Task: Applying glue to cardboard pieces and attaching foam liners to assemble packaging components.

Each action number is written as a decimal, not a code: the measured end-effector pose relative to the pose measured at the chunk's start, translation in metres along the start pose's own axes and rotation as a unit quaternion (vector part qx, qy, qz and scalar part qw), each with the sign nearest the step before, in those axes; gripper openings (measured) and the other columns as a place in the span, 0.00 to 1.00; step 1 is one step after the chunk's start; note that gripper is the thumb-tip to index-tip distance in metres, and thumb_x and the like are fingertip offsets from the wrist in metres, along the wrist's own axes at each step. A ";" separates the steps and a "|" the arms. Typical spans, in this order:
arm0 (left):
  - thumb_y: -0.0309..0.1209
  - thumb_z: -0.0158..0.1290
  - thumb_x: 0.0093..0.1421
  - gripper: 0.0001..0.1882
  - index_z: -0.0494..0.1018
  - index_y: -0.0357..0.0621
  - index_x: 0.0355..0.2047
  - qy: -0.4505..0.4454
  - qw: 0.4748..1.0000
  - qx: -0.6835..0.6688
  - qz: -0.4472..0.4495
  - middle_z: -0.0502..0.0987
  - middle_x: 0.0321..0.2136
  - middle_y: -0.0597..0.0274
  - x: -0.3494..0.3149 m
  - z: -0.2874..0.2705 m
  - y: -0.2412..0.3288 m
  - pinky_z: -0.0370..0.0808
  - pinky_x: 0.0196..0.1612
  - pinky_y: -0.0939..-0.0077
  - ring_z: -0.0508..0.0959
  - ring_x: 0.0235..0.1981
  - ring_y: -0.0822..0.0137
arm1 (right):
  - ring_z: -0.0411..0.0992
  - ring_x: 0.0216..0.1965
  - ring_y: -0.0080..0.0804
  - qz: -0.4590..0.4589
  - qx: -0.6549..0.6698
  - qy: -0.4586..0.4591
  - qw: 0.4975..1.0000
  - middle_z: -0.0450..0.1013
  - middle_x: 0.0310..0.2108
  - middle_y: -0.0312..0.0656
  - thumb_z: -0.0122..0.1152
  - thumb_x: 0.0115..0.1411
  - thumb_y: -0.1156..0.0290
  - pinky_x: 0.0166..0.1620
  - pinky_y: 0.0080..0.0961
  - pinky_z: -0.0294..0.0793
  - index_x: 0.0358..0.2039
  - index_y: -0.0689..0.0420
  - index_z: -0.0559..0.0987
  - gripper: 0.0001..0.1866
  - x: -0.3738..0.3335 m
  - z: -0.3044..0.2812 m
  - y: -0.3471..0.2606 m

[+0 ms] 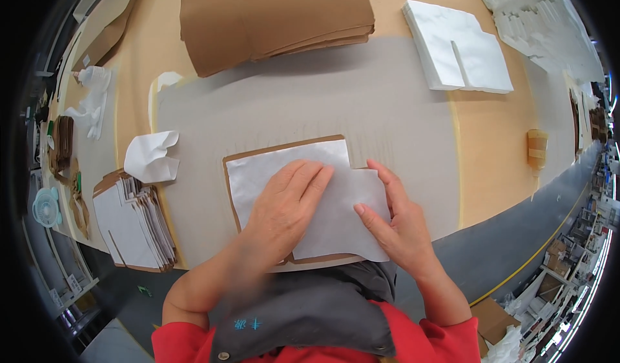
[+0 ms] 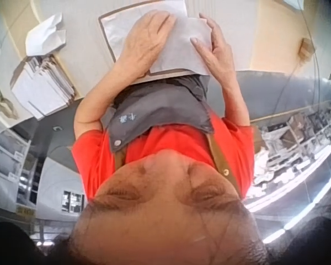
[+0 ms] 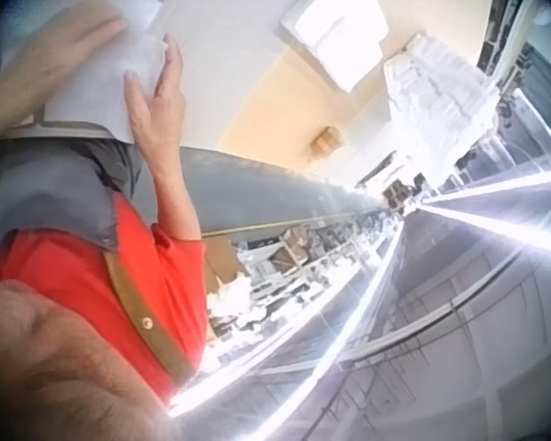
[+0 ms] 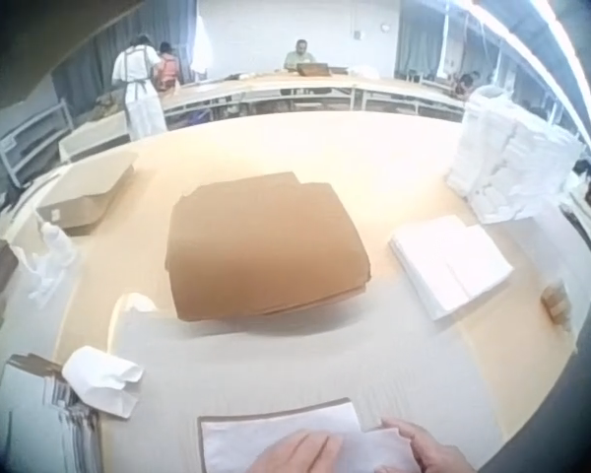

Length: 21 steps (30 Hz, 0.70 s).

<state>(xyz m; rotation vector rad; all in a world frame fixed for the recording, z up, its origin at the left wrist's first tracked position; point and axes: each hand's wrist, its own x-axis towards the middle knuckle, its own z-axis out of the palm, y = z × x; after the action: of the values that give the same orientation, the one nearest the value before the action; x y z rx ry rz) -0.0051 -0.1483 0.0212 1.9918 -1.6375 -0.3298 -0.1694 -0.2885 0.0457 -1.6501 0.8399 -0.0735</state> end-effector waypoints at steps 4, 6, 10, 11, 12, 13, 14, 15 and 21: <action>0.23 0.52 0.53 0.27 0.71 0.35 0.56 0.014 0.997 0.072 0.025 0.71 0.54 0.54 0.011 0.013 -0.001 0.71 0.58 0.65 0.71 0.57 0.57 | 0.76 0.45 0.27 0.024 0.017 0.003 1.000 0.76 0.43 0.44 0.62 0.65 0.69 0.48 0.23 0.73 0.68 0.57 0.63 0.33 -0.002 -0.003 0.004; 0.24 0.52 0.54 0.27 0.72 0.36 0.56 0.009 0.996 0.084 0.026 0.71 0.55 0.55 0.013 0.015 -0.001 0.71 0.58 0.65 0.70 0.57 0.57 | 0.75 0.42 0.26 0.024 0.010 0.007 1.000 0.75 0.39 0.42 0.62 0.65 0.69 0.47 0.22 0.73 0.68 0.57 0.63 0.33 -0.001 -0.004 0.008; 0.25 0.52 0.54 0.26 0.73 0.40 0.56 -0.008 0.994 0.107 0.030 0.71 0.58 0.59 0.013 0.014 -0.002 0.71 0.55 0.67 0.70 0.56 0.60 | 0.72 0.36 0.24 0.043 -0.009 0.003 0.999 0.71 0.33 0.38 0.63 0.65 0.69 0.42 0.21 0.72 0.68 0.57 0.62 0.33 -0.002 -0.008 0.006; 0.25 0.52 0.55 0.26 0.74 0.42 0.56 -0.014 0.994 0.107 0.028 0.71 0.58 0.61 0.013 0.013 -0.002 0.71 0.54 0.67 0.70 0.55 0.60 | 0.72 0.36 0.24 0.043 -0.007 0.004 0.999 0.71 0.33 0.38 0.63 0.65 0.69 0.42 0.21 0.72 0.68 0.57 0.62 0.33 -0.003 -0.007 0.007; 0.25 0.52 0.55 0.26 0.74 0.42 0.56 -0.016 0.994 0.108 0.030 0.71 0.58 0.61 0.013 0.012 -0.003 0.71 0.54 0.67 0.70 0.55 0.60 | 0.72 0.35 0.24 0.040 -0.005 0.006 0.999 0.71 0.33 0.38 0.63 0.65 0.69 0.42 0.21 0.72 0.68 0.57 0.62 0.33 -0.003 -0.007 0.008; 0.25 0.52 0.54 0.26 0.74 0.44 0.56 -0.017 0.994 0.103 0.030 0.71 0.58 0.62 0.013 0.012 -0.003 0.71 0.53 0.67 0.70 0.55 0.60 | 0.72 0.35 0.24 0.036 -0.002 0.008 0.999 0.71 0.33 0.38 0.63 0.65 0.69 0.42 0.21 0.72 0.68 0.57 0.62 0.33 -0.004 -0.007 0.009; 0.25 0.52 0.54 0.26 0.74 0.46 0.56 -0.018 0.994 0.099 0.031 0.71 0.59 0.63 0.013 0.011 -0.004 0.70 0.53 0.67 0.70 0.55 0.61 | 0.72 0.35 0.24 0.036 0.000 0.010 0.999 0.71 0.33 0.38 0.63 0.65 0.69 0.42 0.21 0.72 0.68 0.57 0.62 0.33 -0.004 -0.007 0.009; 0.25 0.52 0.54 0.26 0.74 0.46 0.56 -0.019 0.994 0.099 0.032 0.71 0.59 0.63 0.013 0.011 -0.004 0.70 0.53 0.67 0.70 0.55 0.61 | 0.72 0.36 0.24 0.038 0.001 0.008 0.999 0.72 0.33 0.38 0.62 0.65 0.69 0.42 0.21 0.72 0.68 0.57 0.62 0.33 -0.005 -0.008 0.008; 0.26 0.52 0.54 0.27 0.74 0.49 0.57 -0.044 0.992 0.103 0.050 0.70 0.59 0.64 0.013 0.005 -0.006 0.70 0.53 0.66 0.70 0.55 0.60 | 0.75 0.39 0.27 0.046 0.018 0.006 0.999 0.75 0.38 0.42 0.61 0.66 0.68 0.44 0.23 0.74 0.69 0.57 0.62 0.33 -0.009 -0.009 0.006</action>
<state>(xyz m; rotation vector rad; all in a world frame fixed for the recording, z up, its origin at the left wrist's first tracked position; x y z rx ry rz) 0.0006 -0.1616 0.0151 2.0602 -1.8864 -0.2217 -0.1834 -0.2906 0.0461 -1.5762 0.9175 -0.0341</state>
